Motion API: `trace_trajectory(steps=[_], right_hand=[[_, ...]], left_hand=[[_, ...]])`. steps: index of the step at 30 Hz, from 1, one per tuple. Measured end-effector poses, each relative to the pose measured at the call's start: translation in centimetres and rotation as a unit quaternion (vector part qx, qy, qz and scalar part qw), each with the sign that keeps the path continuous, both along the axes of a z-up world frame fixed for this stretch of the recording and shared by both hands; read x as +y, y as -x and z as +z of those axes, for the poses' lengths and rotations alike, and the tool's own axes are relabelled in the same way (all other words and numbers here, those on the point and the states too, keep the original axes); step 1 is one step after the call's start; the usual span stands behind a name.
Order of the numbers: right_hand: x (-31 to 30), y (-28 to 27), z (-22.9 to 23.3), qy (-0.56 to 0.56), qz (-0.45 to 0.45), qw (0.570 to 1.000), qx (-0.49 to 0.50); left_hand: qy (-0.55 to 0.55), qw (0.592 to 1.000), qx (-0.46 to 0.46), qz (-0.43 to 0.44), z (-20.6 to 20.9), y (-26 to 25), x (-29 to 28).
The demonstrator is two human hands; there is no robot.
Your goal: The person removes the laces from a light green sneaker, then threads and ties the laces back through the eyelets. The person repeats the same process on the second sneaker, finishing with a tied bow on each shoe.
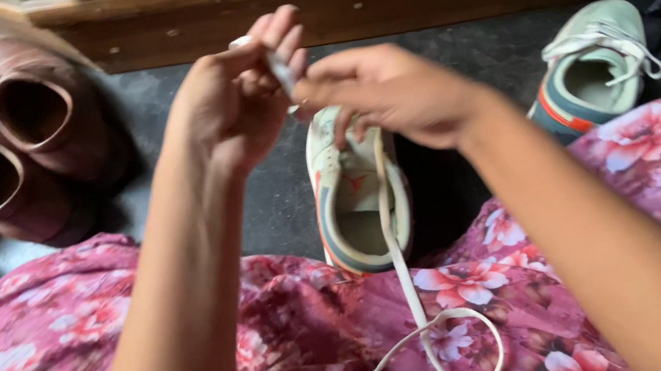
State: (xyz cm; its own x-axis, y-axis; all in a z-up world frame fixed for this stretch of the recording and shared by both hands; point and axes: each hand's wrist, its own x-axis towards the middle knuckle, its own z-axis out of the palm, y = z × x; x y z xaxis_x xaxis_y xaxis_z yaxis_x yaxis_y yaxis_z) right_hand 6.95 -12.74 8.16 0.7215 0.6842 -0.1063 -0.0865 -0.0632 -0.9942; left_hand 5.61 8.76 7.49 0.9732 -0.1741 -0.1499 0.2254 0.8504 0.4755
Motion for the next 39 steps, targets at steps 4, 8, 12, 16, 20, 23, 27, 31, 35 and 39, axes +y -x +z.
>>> trace_trajectory(steps=[4,8,12,16,20,23,27,31,35,39], right_hand=[[0.3,0.2,0.0,0.039,-0.023,0.999,-0.031],[-1.6,-1.1,-0.5,0.104,-0.033,0.993,-0.032],[-2.2,-2.4,-2.3,0.133,-0.061,0.987,-0.058],[-1.4,-3.4,-3.6,0.12,-0.174,0.975,-0.073],[-0.8,-3.9,-4.3,0.116,-0.228,0.967,-0.017],[-0.4,-3.8,-4.7,0.092,-0.218,0.971,0.028],[-0.3,-3.4,-4.4,0.056,-0.136,0.987,0.069],[0.3,-3.6,-4.2,0.072,-0.127,0.987,0.07],[1.6,-4.0,-4.8,0.139,-0.112,0.984,-0.03],[2.6,-4.1,-5.5,0.155,-0.094,0.982,-0.043]], left_hand=[[-0.069,0.997,0.011,-0.016,-0.7,-2.0,-1.7],[-0.058,0.998,0.021,0.006,-1.6,-3.3,-0.5],[-0.127,0.991,-0.007,-0.044,-2.9,-3.4,0.2],[-0.679,0.733,0.022,-0.025,-4.8,-0.2,-1.0],[-0.762,0.647,0.03,-0.005,-5.8,2.7,-3.9],[-0.787,0.612,0.044,0.058,-5.6,3.7,-5.5],[-0.798,0.597,0.03,0.079,-5.0,4.4,-5.9],[-0.793,0.603,0.027,0.084,-5.0,4.3,-5.6],[-0.79,0.607,0.019,0.08,-5.3,4.1,-5.4],[-0.783,0.617,0.027,0.076,-5.5,4.2,-5.1]])
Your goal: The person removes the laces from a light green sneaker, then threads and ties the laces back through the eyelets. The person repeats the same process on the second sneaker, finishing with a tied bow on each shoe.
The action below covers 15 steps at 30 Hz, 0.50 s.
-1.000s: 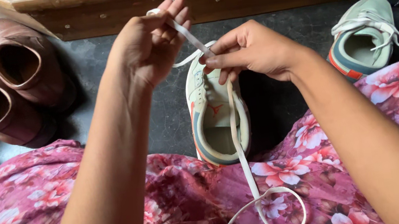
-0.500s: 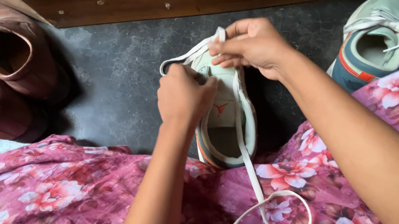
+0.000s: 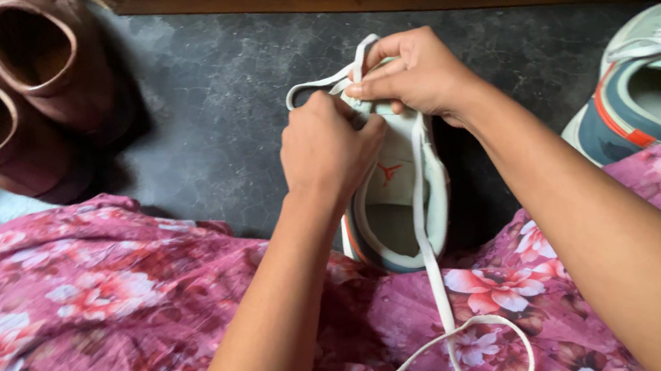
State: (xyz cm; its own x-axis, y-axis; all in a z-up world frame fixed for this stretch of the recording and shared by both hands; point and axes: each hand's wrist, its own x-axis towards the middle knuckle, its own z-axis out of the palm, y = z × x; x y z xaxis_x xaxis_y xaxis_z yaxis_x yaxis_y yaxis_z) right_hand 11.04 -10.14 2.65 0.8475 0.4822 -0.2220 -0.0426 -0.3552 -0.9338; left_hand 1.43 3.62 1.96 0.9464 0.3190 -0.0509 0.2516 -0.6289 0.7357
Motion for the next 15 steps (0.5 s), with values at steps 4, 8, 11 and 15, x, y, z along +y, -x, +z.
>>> trace_trajectory(steps=[4,8,11,15], right_hand=[[0.3,0.0,0.0,0.018,0.01,1.0,0.001],[0.0,-0.1,-0.9,0.078,0.008,0.994,-0.077],[-0.1,-0.4,-1.8,0.052,0.01,0.996,-0.075],[-0.5,-0.7,-2.5,0.091,0.022,0.978,-0.187]], left_hand=[[-0.003,1.0,-0.027,0.009,0.1,0.0,0.1],[-0.015,0.999,-0.048,-0.016,-0.1,0.1,0.0],[0.008,0.998,-0.053,-0.026,-0.1,0.2,-0.1],[-0.008,0.994,-0.105,-0.024,-0.7,0.2,-0.2]])
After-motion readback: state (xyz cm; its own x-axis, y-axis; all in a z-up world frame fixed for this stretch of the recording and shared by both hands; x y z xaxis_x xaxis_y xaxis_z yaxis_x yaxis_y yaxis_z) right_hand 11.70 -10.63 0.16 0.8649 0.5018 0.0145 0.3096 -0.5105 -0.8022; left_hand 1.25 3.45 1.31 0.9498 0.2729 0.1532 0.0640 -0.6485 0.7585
